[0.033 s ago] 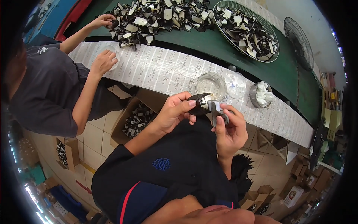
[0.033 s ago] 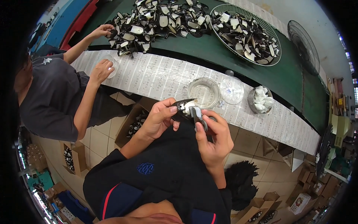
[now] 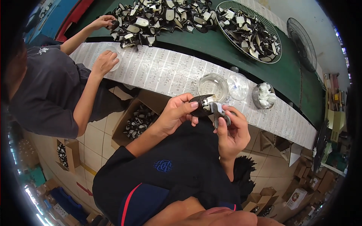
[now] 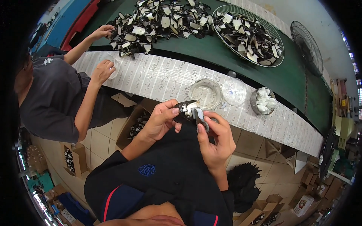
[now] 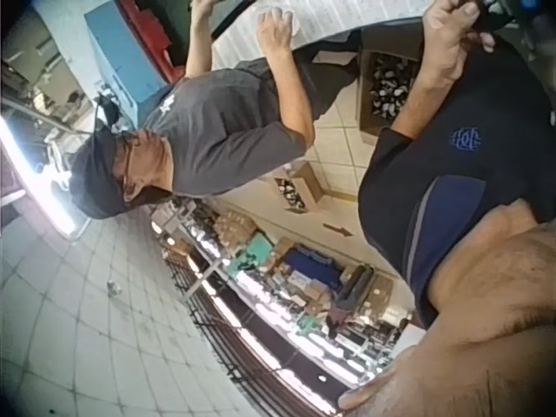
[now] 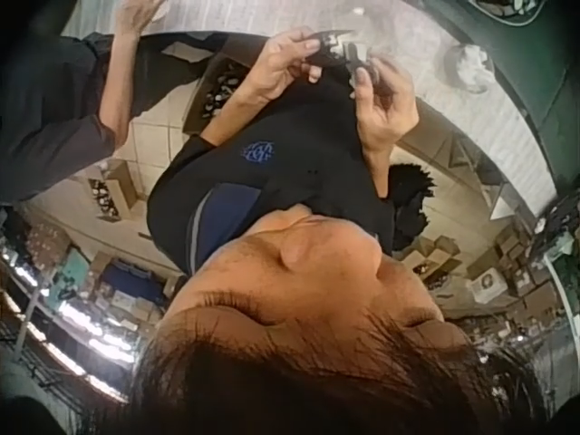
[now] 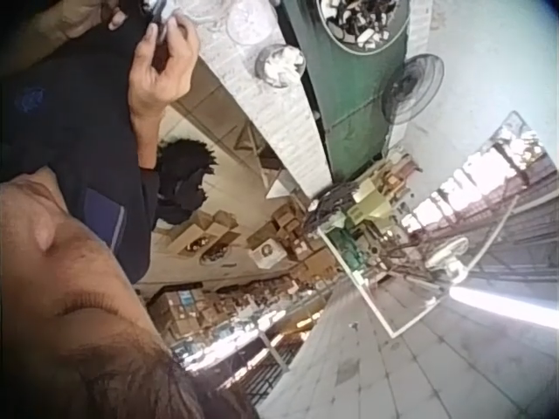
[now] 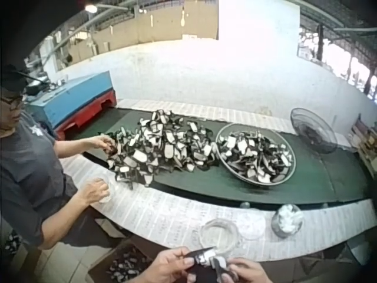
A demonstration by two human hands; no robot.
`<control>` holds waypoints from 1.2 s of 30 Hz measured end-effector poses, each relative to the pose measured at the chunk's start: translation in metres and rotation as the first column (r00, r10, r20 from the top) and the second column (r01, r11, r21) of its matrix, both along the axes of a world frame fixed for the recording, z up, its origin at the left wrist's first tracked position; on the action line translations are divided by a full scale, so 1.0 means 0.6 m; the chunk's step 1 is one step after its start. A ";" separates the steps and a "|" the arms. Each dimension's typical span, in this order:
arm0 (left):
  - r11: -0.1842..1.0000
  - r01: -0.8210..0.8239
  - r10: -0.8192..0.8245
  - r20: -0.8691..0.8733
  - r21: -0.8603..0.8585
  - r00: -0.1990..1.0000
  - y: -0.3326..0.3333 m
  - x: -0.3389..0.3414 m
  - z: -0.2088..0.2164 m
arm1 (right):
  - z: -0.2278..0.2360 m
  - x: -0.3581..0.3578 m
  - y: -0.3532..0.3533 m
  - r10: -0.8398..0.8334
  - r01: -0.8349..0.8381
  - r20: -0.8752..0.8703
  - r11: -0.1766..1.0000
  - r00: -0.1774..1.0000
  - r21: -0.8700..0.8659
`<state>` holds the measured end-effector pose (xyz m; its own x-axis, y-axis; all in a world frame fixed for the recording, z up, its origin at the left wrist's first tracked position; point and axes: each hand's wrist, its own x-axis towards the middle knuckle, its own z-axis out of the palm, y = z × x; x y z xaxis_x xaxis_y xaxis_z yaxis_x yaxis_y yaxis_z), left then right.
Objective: Assembling small components onto a shoe upper at a manufacturing workstation.
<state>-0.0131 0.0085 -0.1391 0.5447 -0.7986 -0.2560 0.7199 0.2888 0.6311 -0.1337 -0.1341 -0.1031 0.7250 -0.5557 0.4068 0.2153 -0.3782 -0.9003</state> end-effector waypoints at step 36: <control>0.998 0.068 -0.067 0.198 0.000 0.978 -0.015 0.002 -0.001 | 0.011 -0.032 -0.054 -0.046 0.048 0.063 0.998 0.997 -0.031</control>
<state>-0.0122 -0.0008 -0.1400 0.5288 -0.8367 -0.1426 0.5988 0.2487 0.7613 -0.1530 -0.1667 -0.0964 0.6710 -0.5745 0.4686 0.2518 -0.4179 -0.8729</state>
